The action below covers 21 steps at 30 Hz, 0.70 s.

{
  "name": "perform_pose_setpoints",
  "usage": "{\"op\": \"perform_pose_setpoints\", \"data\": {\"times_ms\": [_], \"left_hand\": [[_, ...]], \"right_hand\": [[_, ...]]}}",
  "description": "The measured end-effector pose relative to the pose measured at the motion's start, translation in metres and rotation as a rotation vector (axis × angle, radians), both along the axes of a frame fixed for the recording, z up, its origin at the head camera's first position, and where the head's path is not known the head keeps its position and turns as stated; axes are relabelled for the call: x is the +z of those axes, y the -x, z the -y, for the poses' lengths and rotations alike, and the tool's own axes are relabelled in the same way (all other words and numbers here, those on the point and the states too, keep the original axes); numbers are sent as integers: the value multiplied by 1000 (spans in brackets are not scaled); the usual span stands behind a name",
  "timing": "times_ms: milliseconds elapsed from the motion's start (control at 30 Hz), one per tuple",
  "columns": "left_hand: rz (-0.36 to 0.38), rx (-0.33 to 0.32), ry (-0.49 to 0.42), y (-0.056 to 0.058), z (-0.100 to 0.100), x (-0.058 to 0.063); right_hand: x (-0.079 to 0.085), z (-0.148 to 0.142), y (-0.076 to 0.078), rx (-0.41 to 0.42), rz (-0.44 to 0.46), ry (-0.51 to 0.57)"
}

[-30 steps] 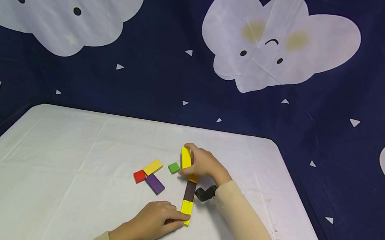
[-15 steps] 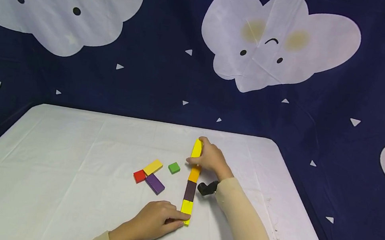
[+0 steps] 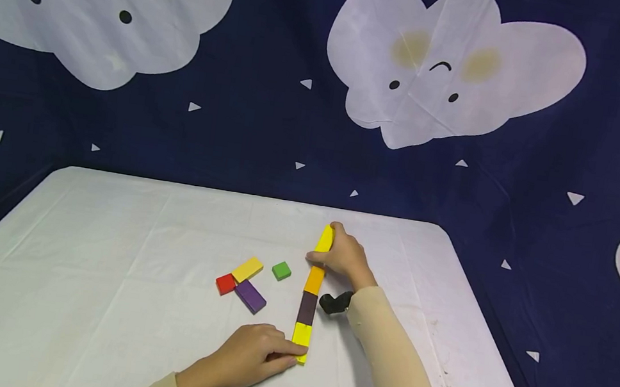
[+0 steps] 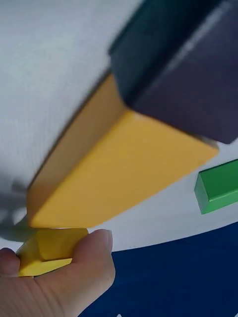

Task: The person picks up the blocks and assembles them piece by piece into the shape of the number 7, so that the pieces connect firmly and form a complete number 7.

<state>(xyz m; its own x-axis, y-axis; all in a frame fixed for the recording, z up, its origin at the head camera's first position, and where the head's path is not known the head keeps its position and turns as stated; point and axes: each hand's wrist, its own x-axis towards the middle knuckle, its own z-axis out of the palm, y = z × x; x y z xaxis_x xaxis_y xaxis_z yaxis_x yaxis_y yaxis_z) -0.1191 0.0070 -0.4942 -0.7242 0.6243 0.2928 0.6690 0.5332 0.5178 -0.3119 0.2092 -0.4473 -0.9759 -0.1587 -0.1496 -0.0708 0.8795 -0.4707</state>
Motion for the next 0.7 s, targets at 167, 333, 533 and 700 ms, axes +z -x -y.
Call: {"op": "perform_pose_setpoints", "data": {"times_ms": [167, 333, 533, 700], "left_hand": [[-14, 1, -1, 0, 0, 0], [2, -3, 4, -1, 0, 1], [33, -6, 10, 0, 0, 2], [37, -7, 6, 0, 0, 2]], "right_hand": [[-4, -3, 0, 3, 10, -13], [-3, -4, -1, 20, 28, -24], [0, -5, -2, 49, 67, -61], [1, -6, -4, 56, 105, -59]]}}
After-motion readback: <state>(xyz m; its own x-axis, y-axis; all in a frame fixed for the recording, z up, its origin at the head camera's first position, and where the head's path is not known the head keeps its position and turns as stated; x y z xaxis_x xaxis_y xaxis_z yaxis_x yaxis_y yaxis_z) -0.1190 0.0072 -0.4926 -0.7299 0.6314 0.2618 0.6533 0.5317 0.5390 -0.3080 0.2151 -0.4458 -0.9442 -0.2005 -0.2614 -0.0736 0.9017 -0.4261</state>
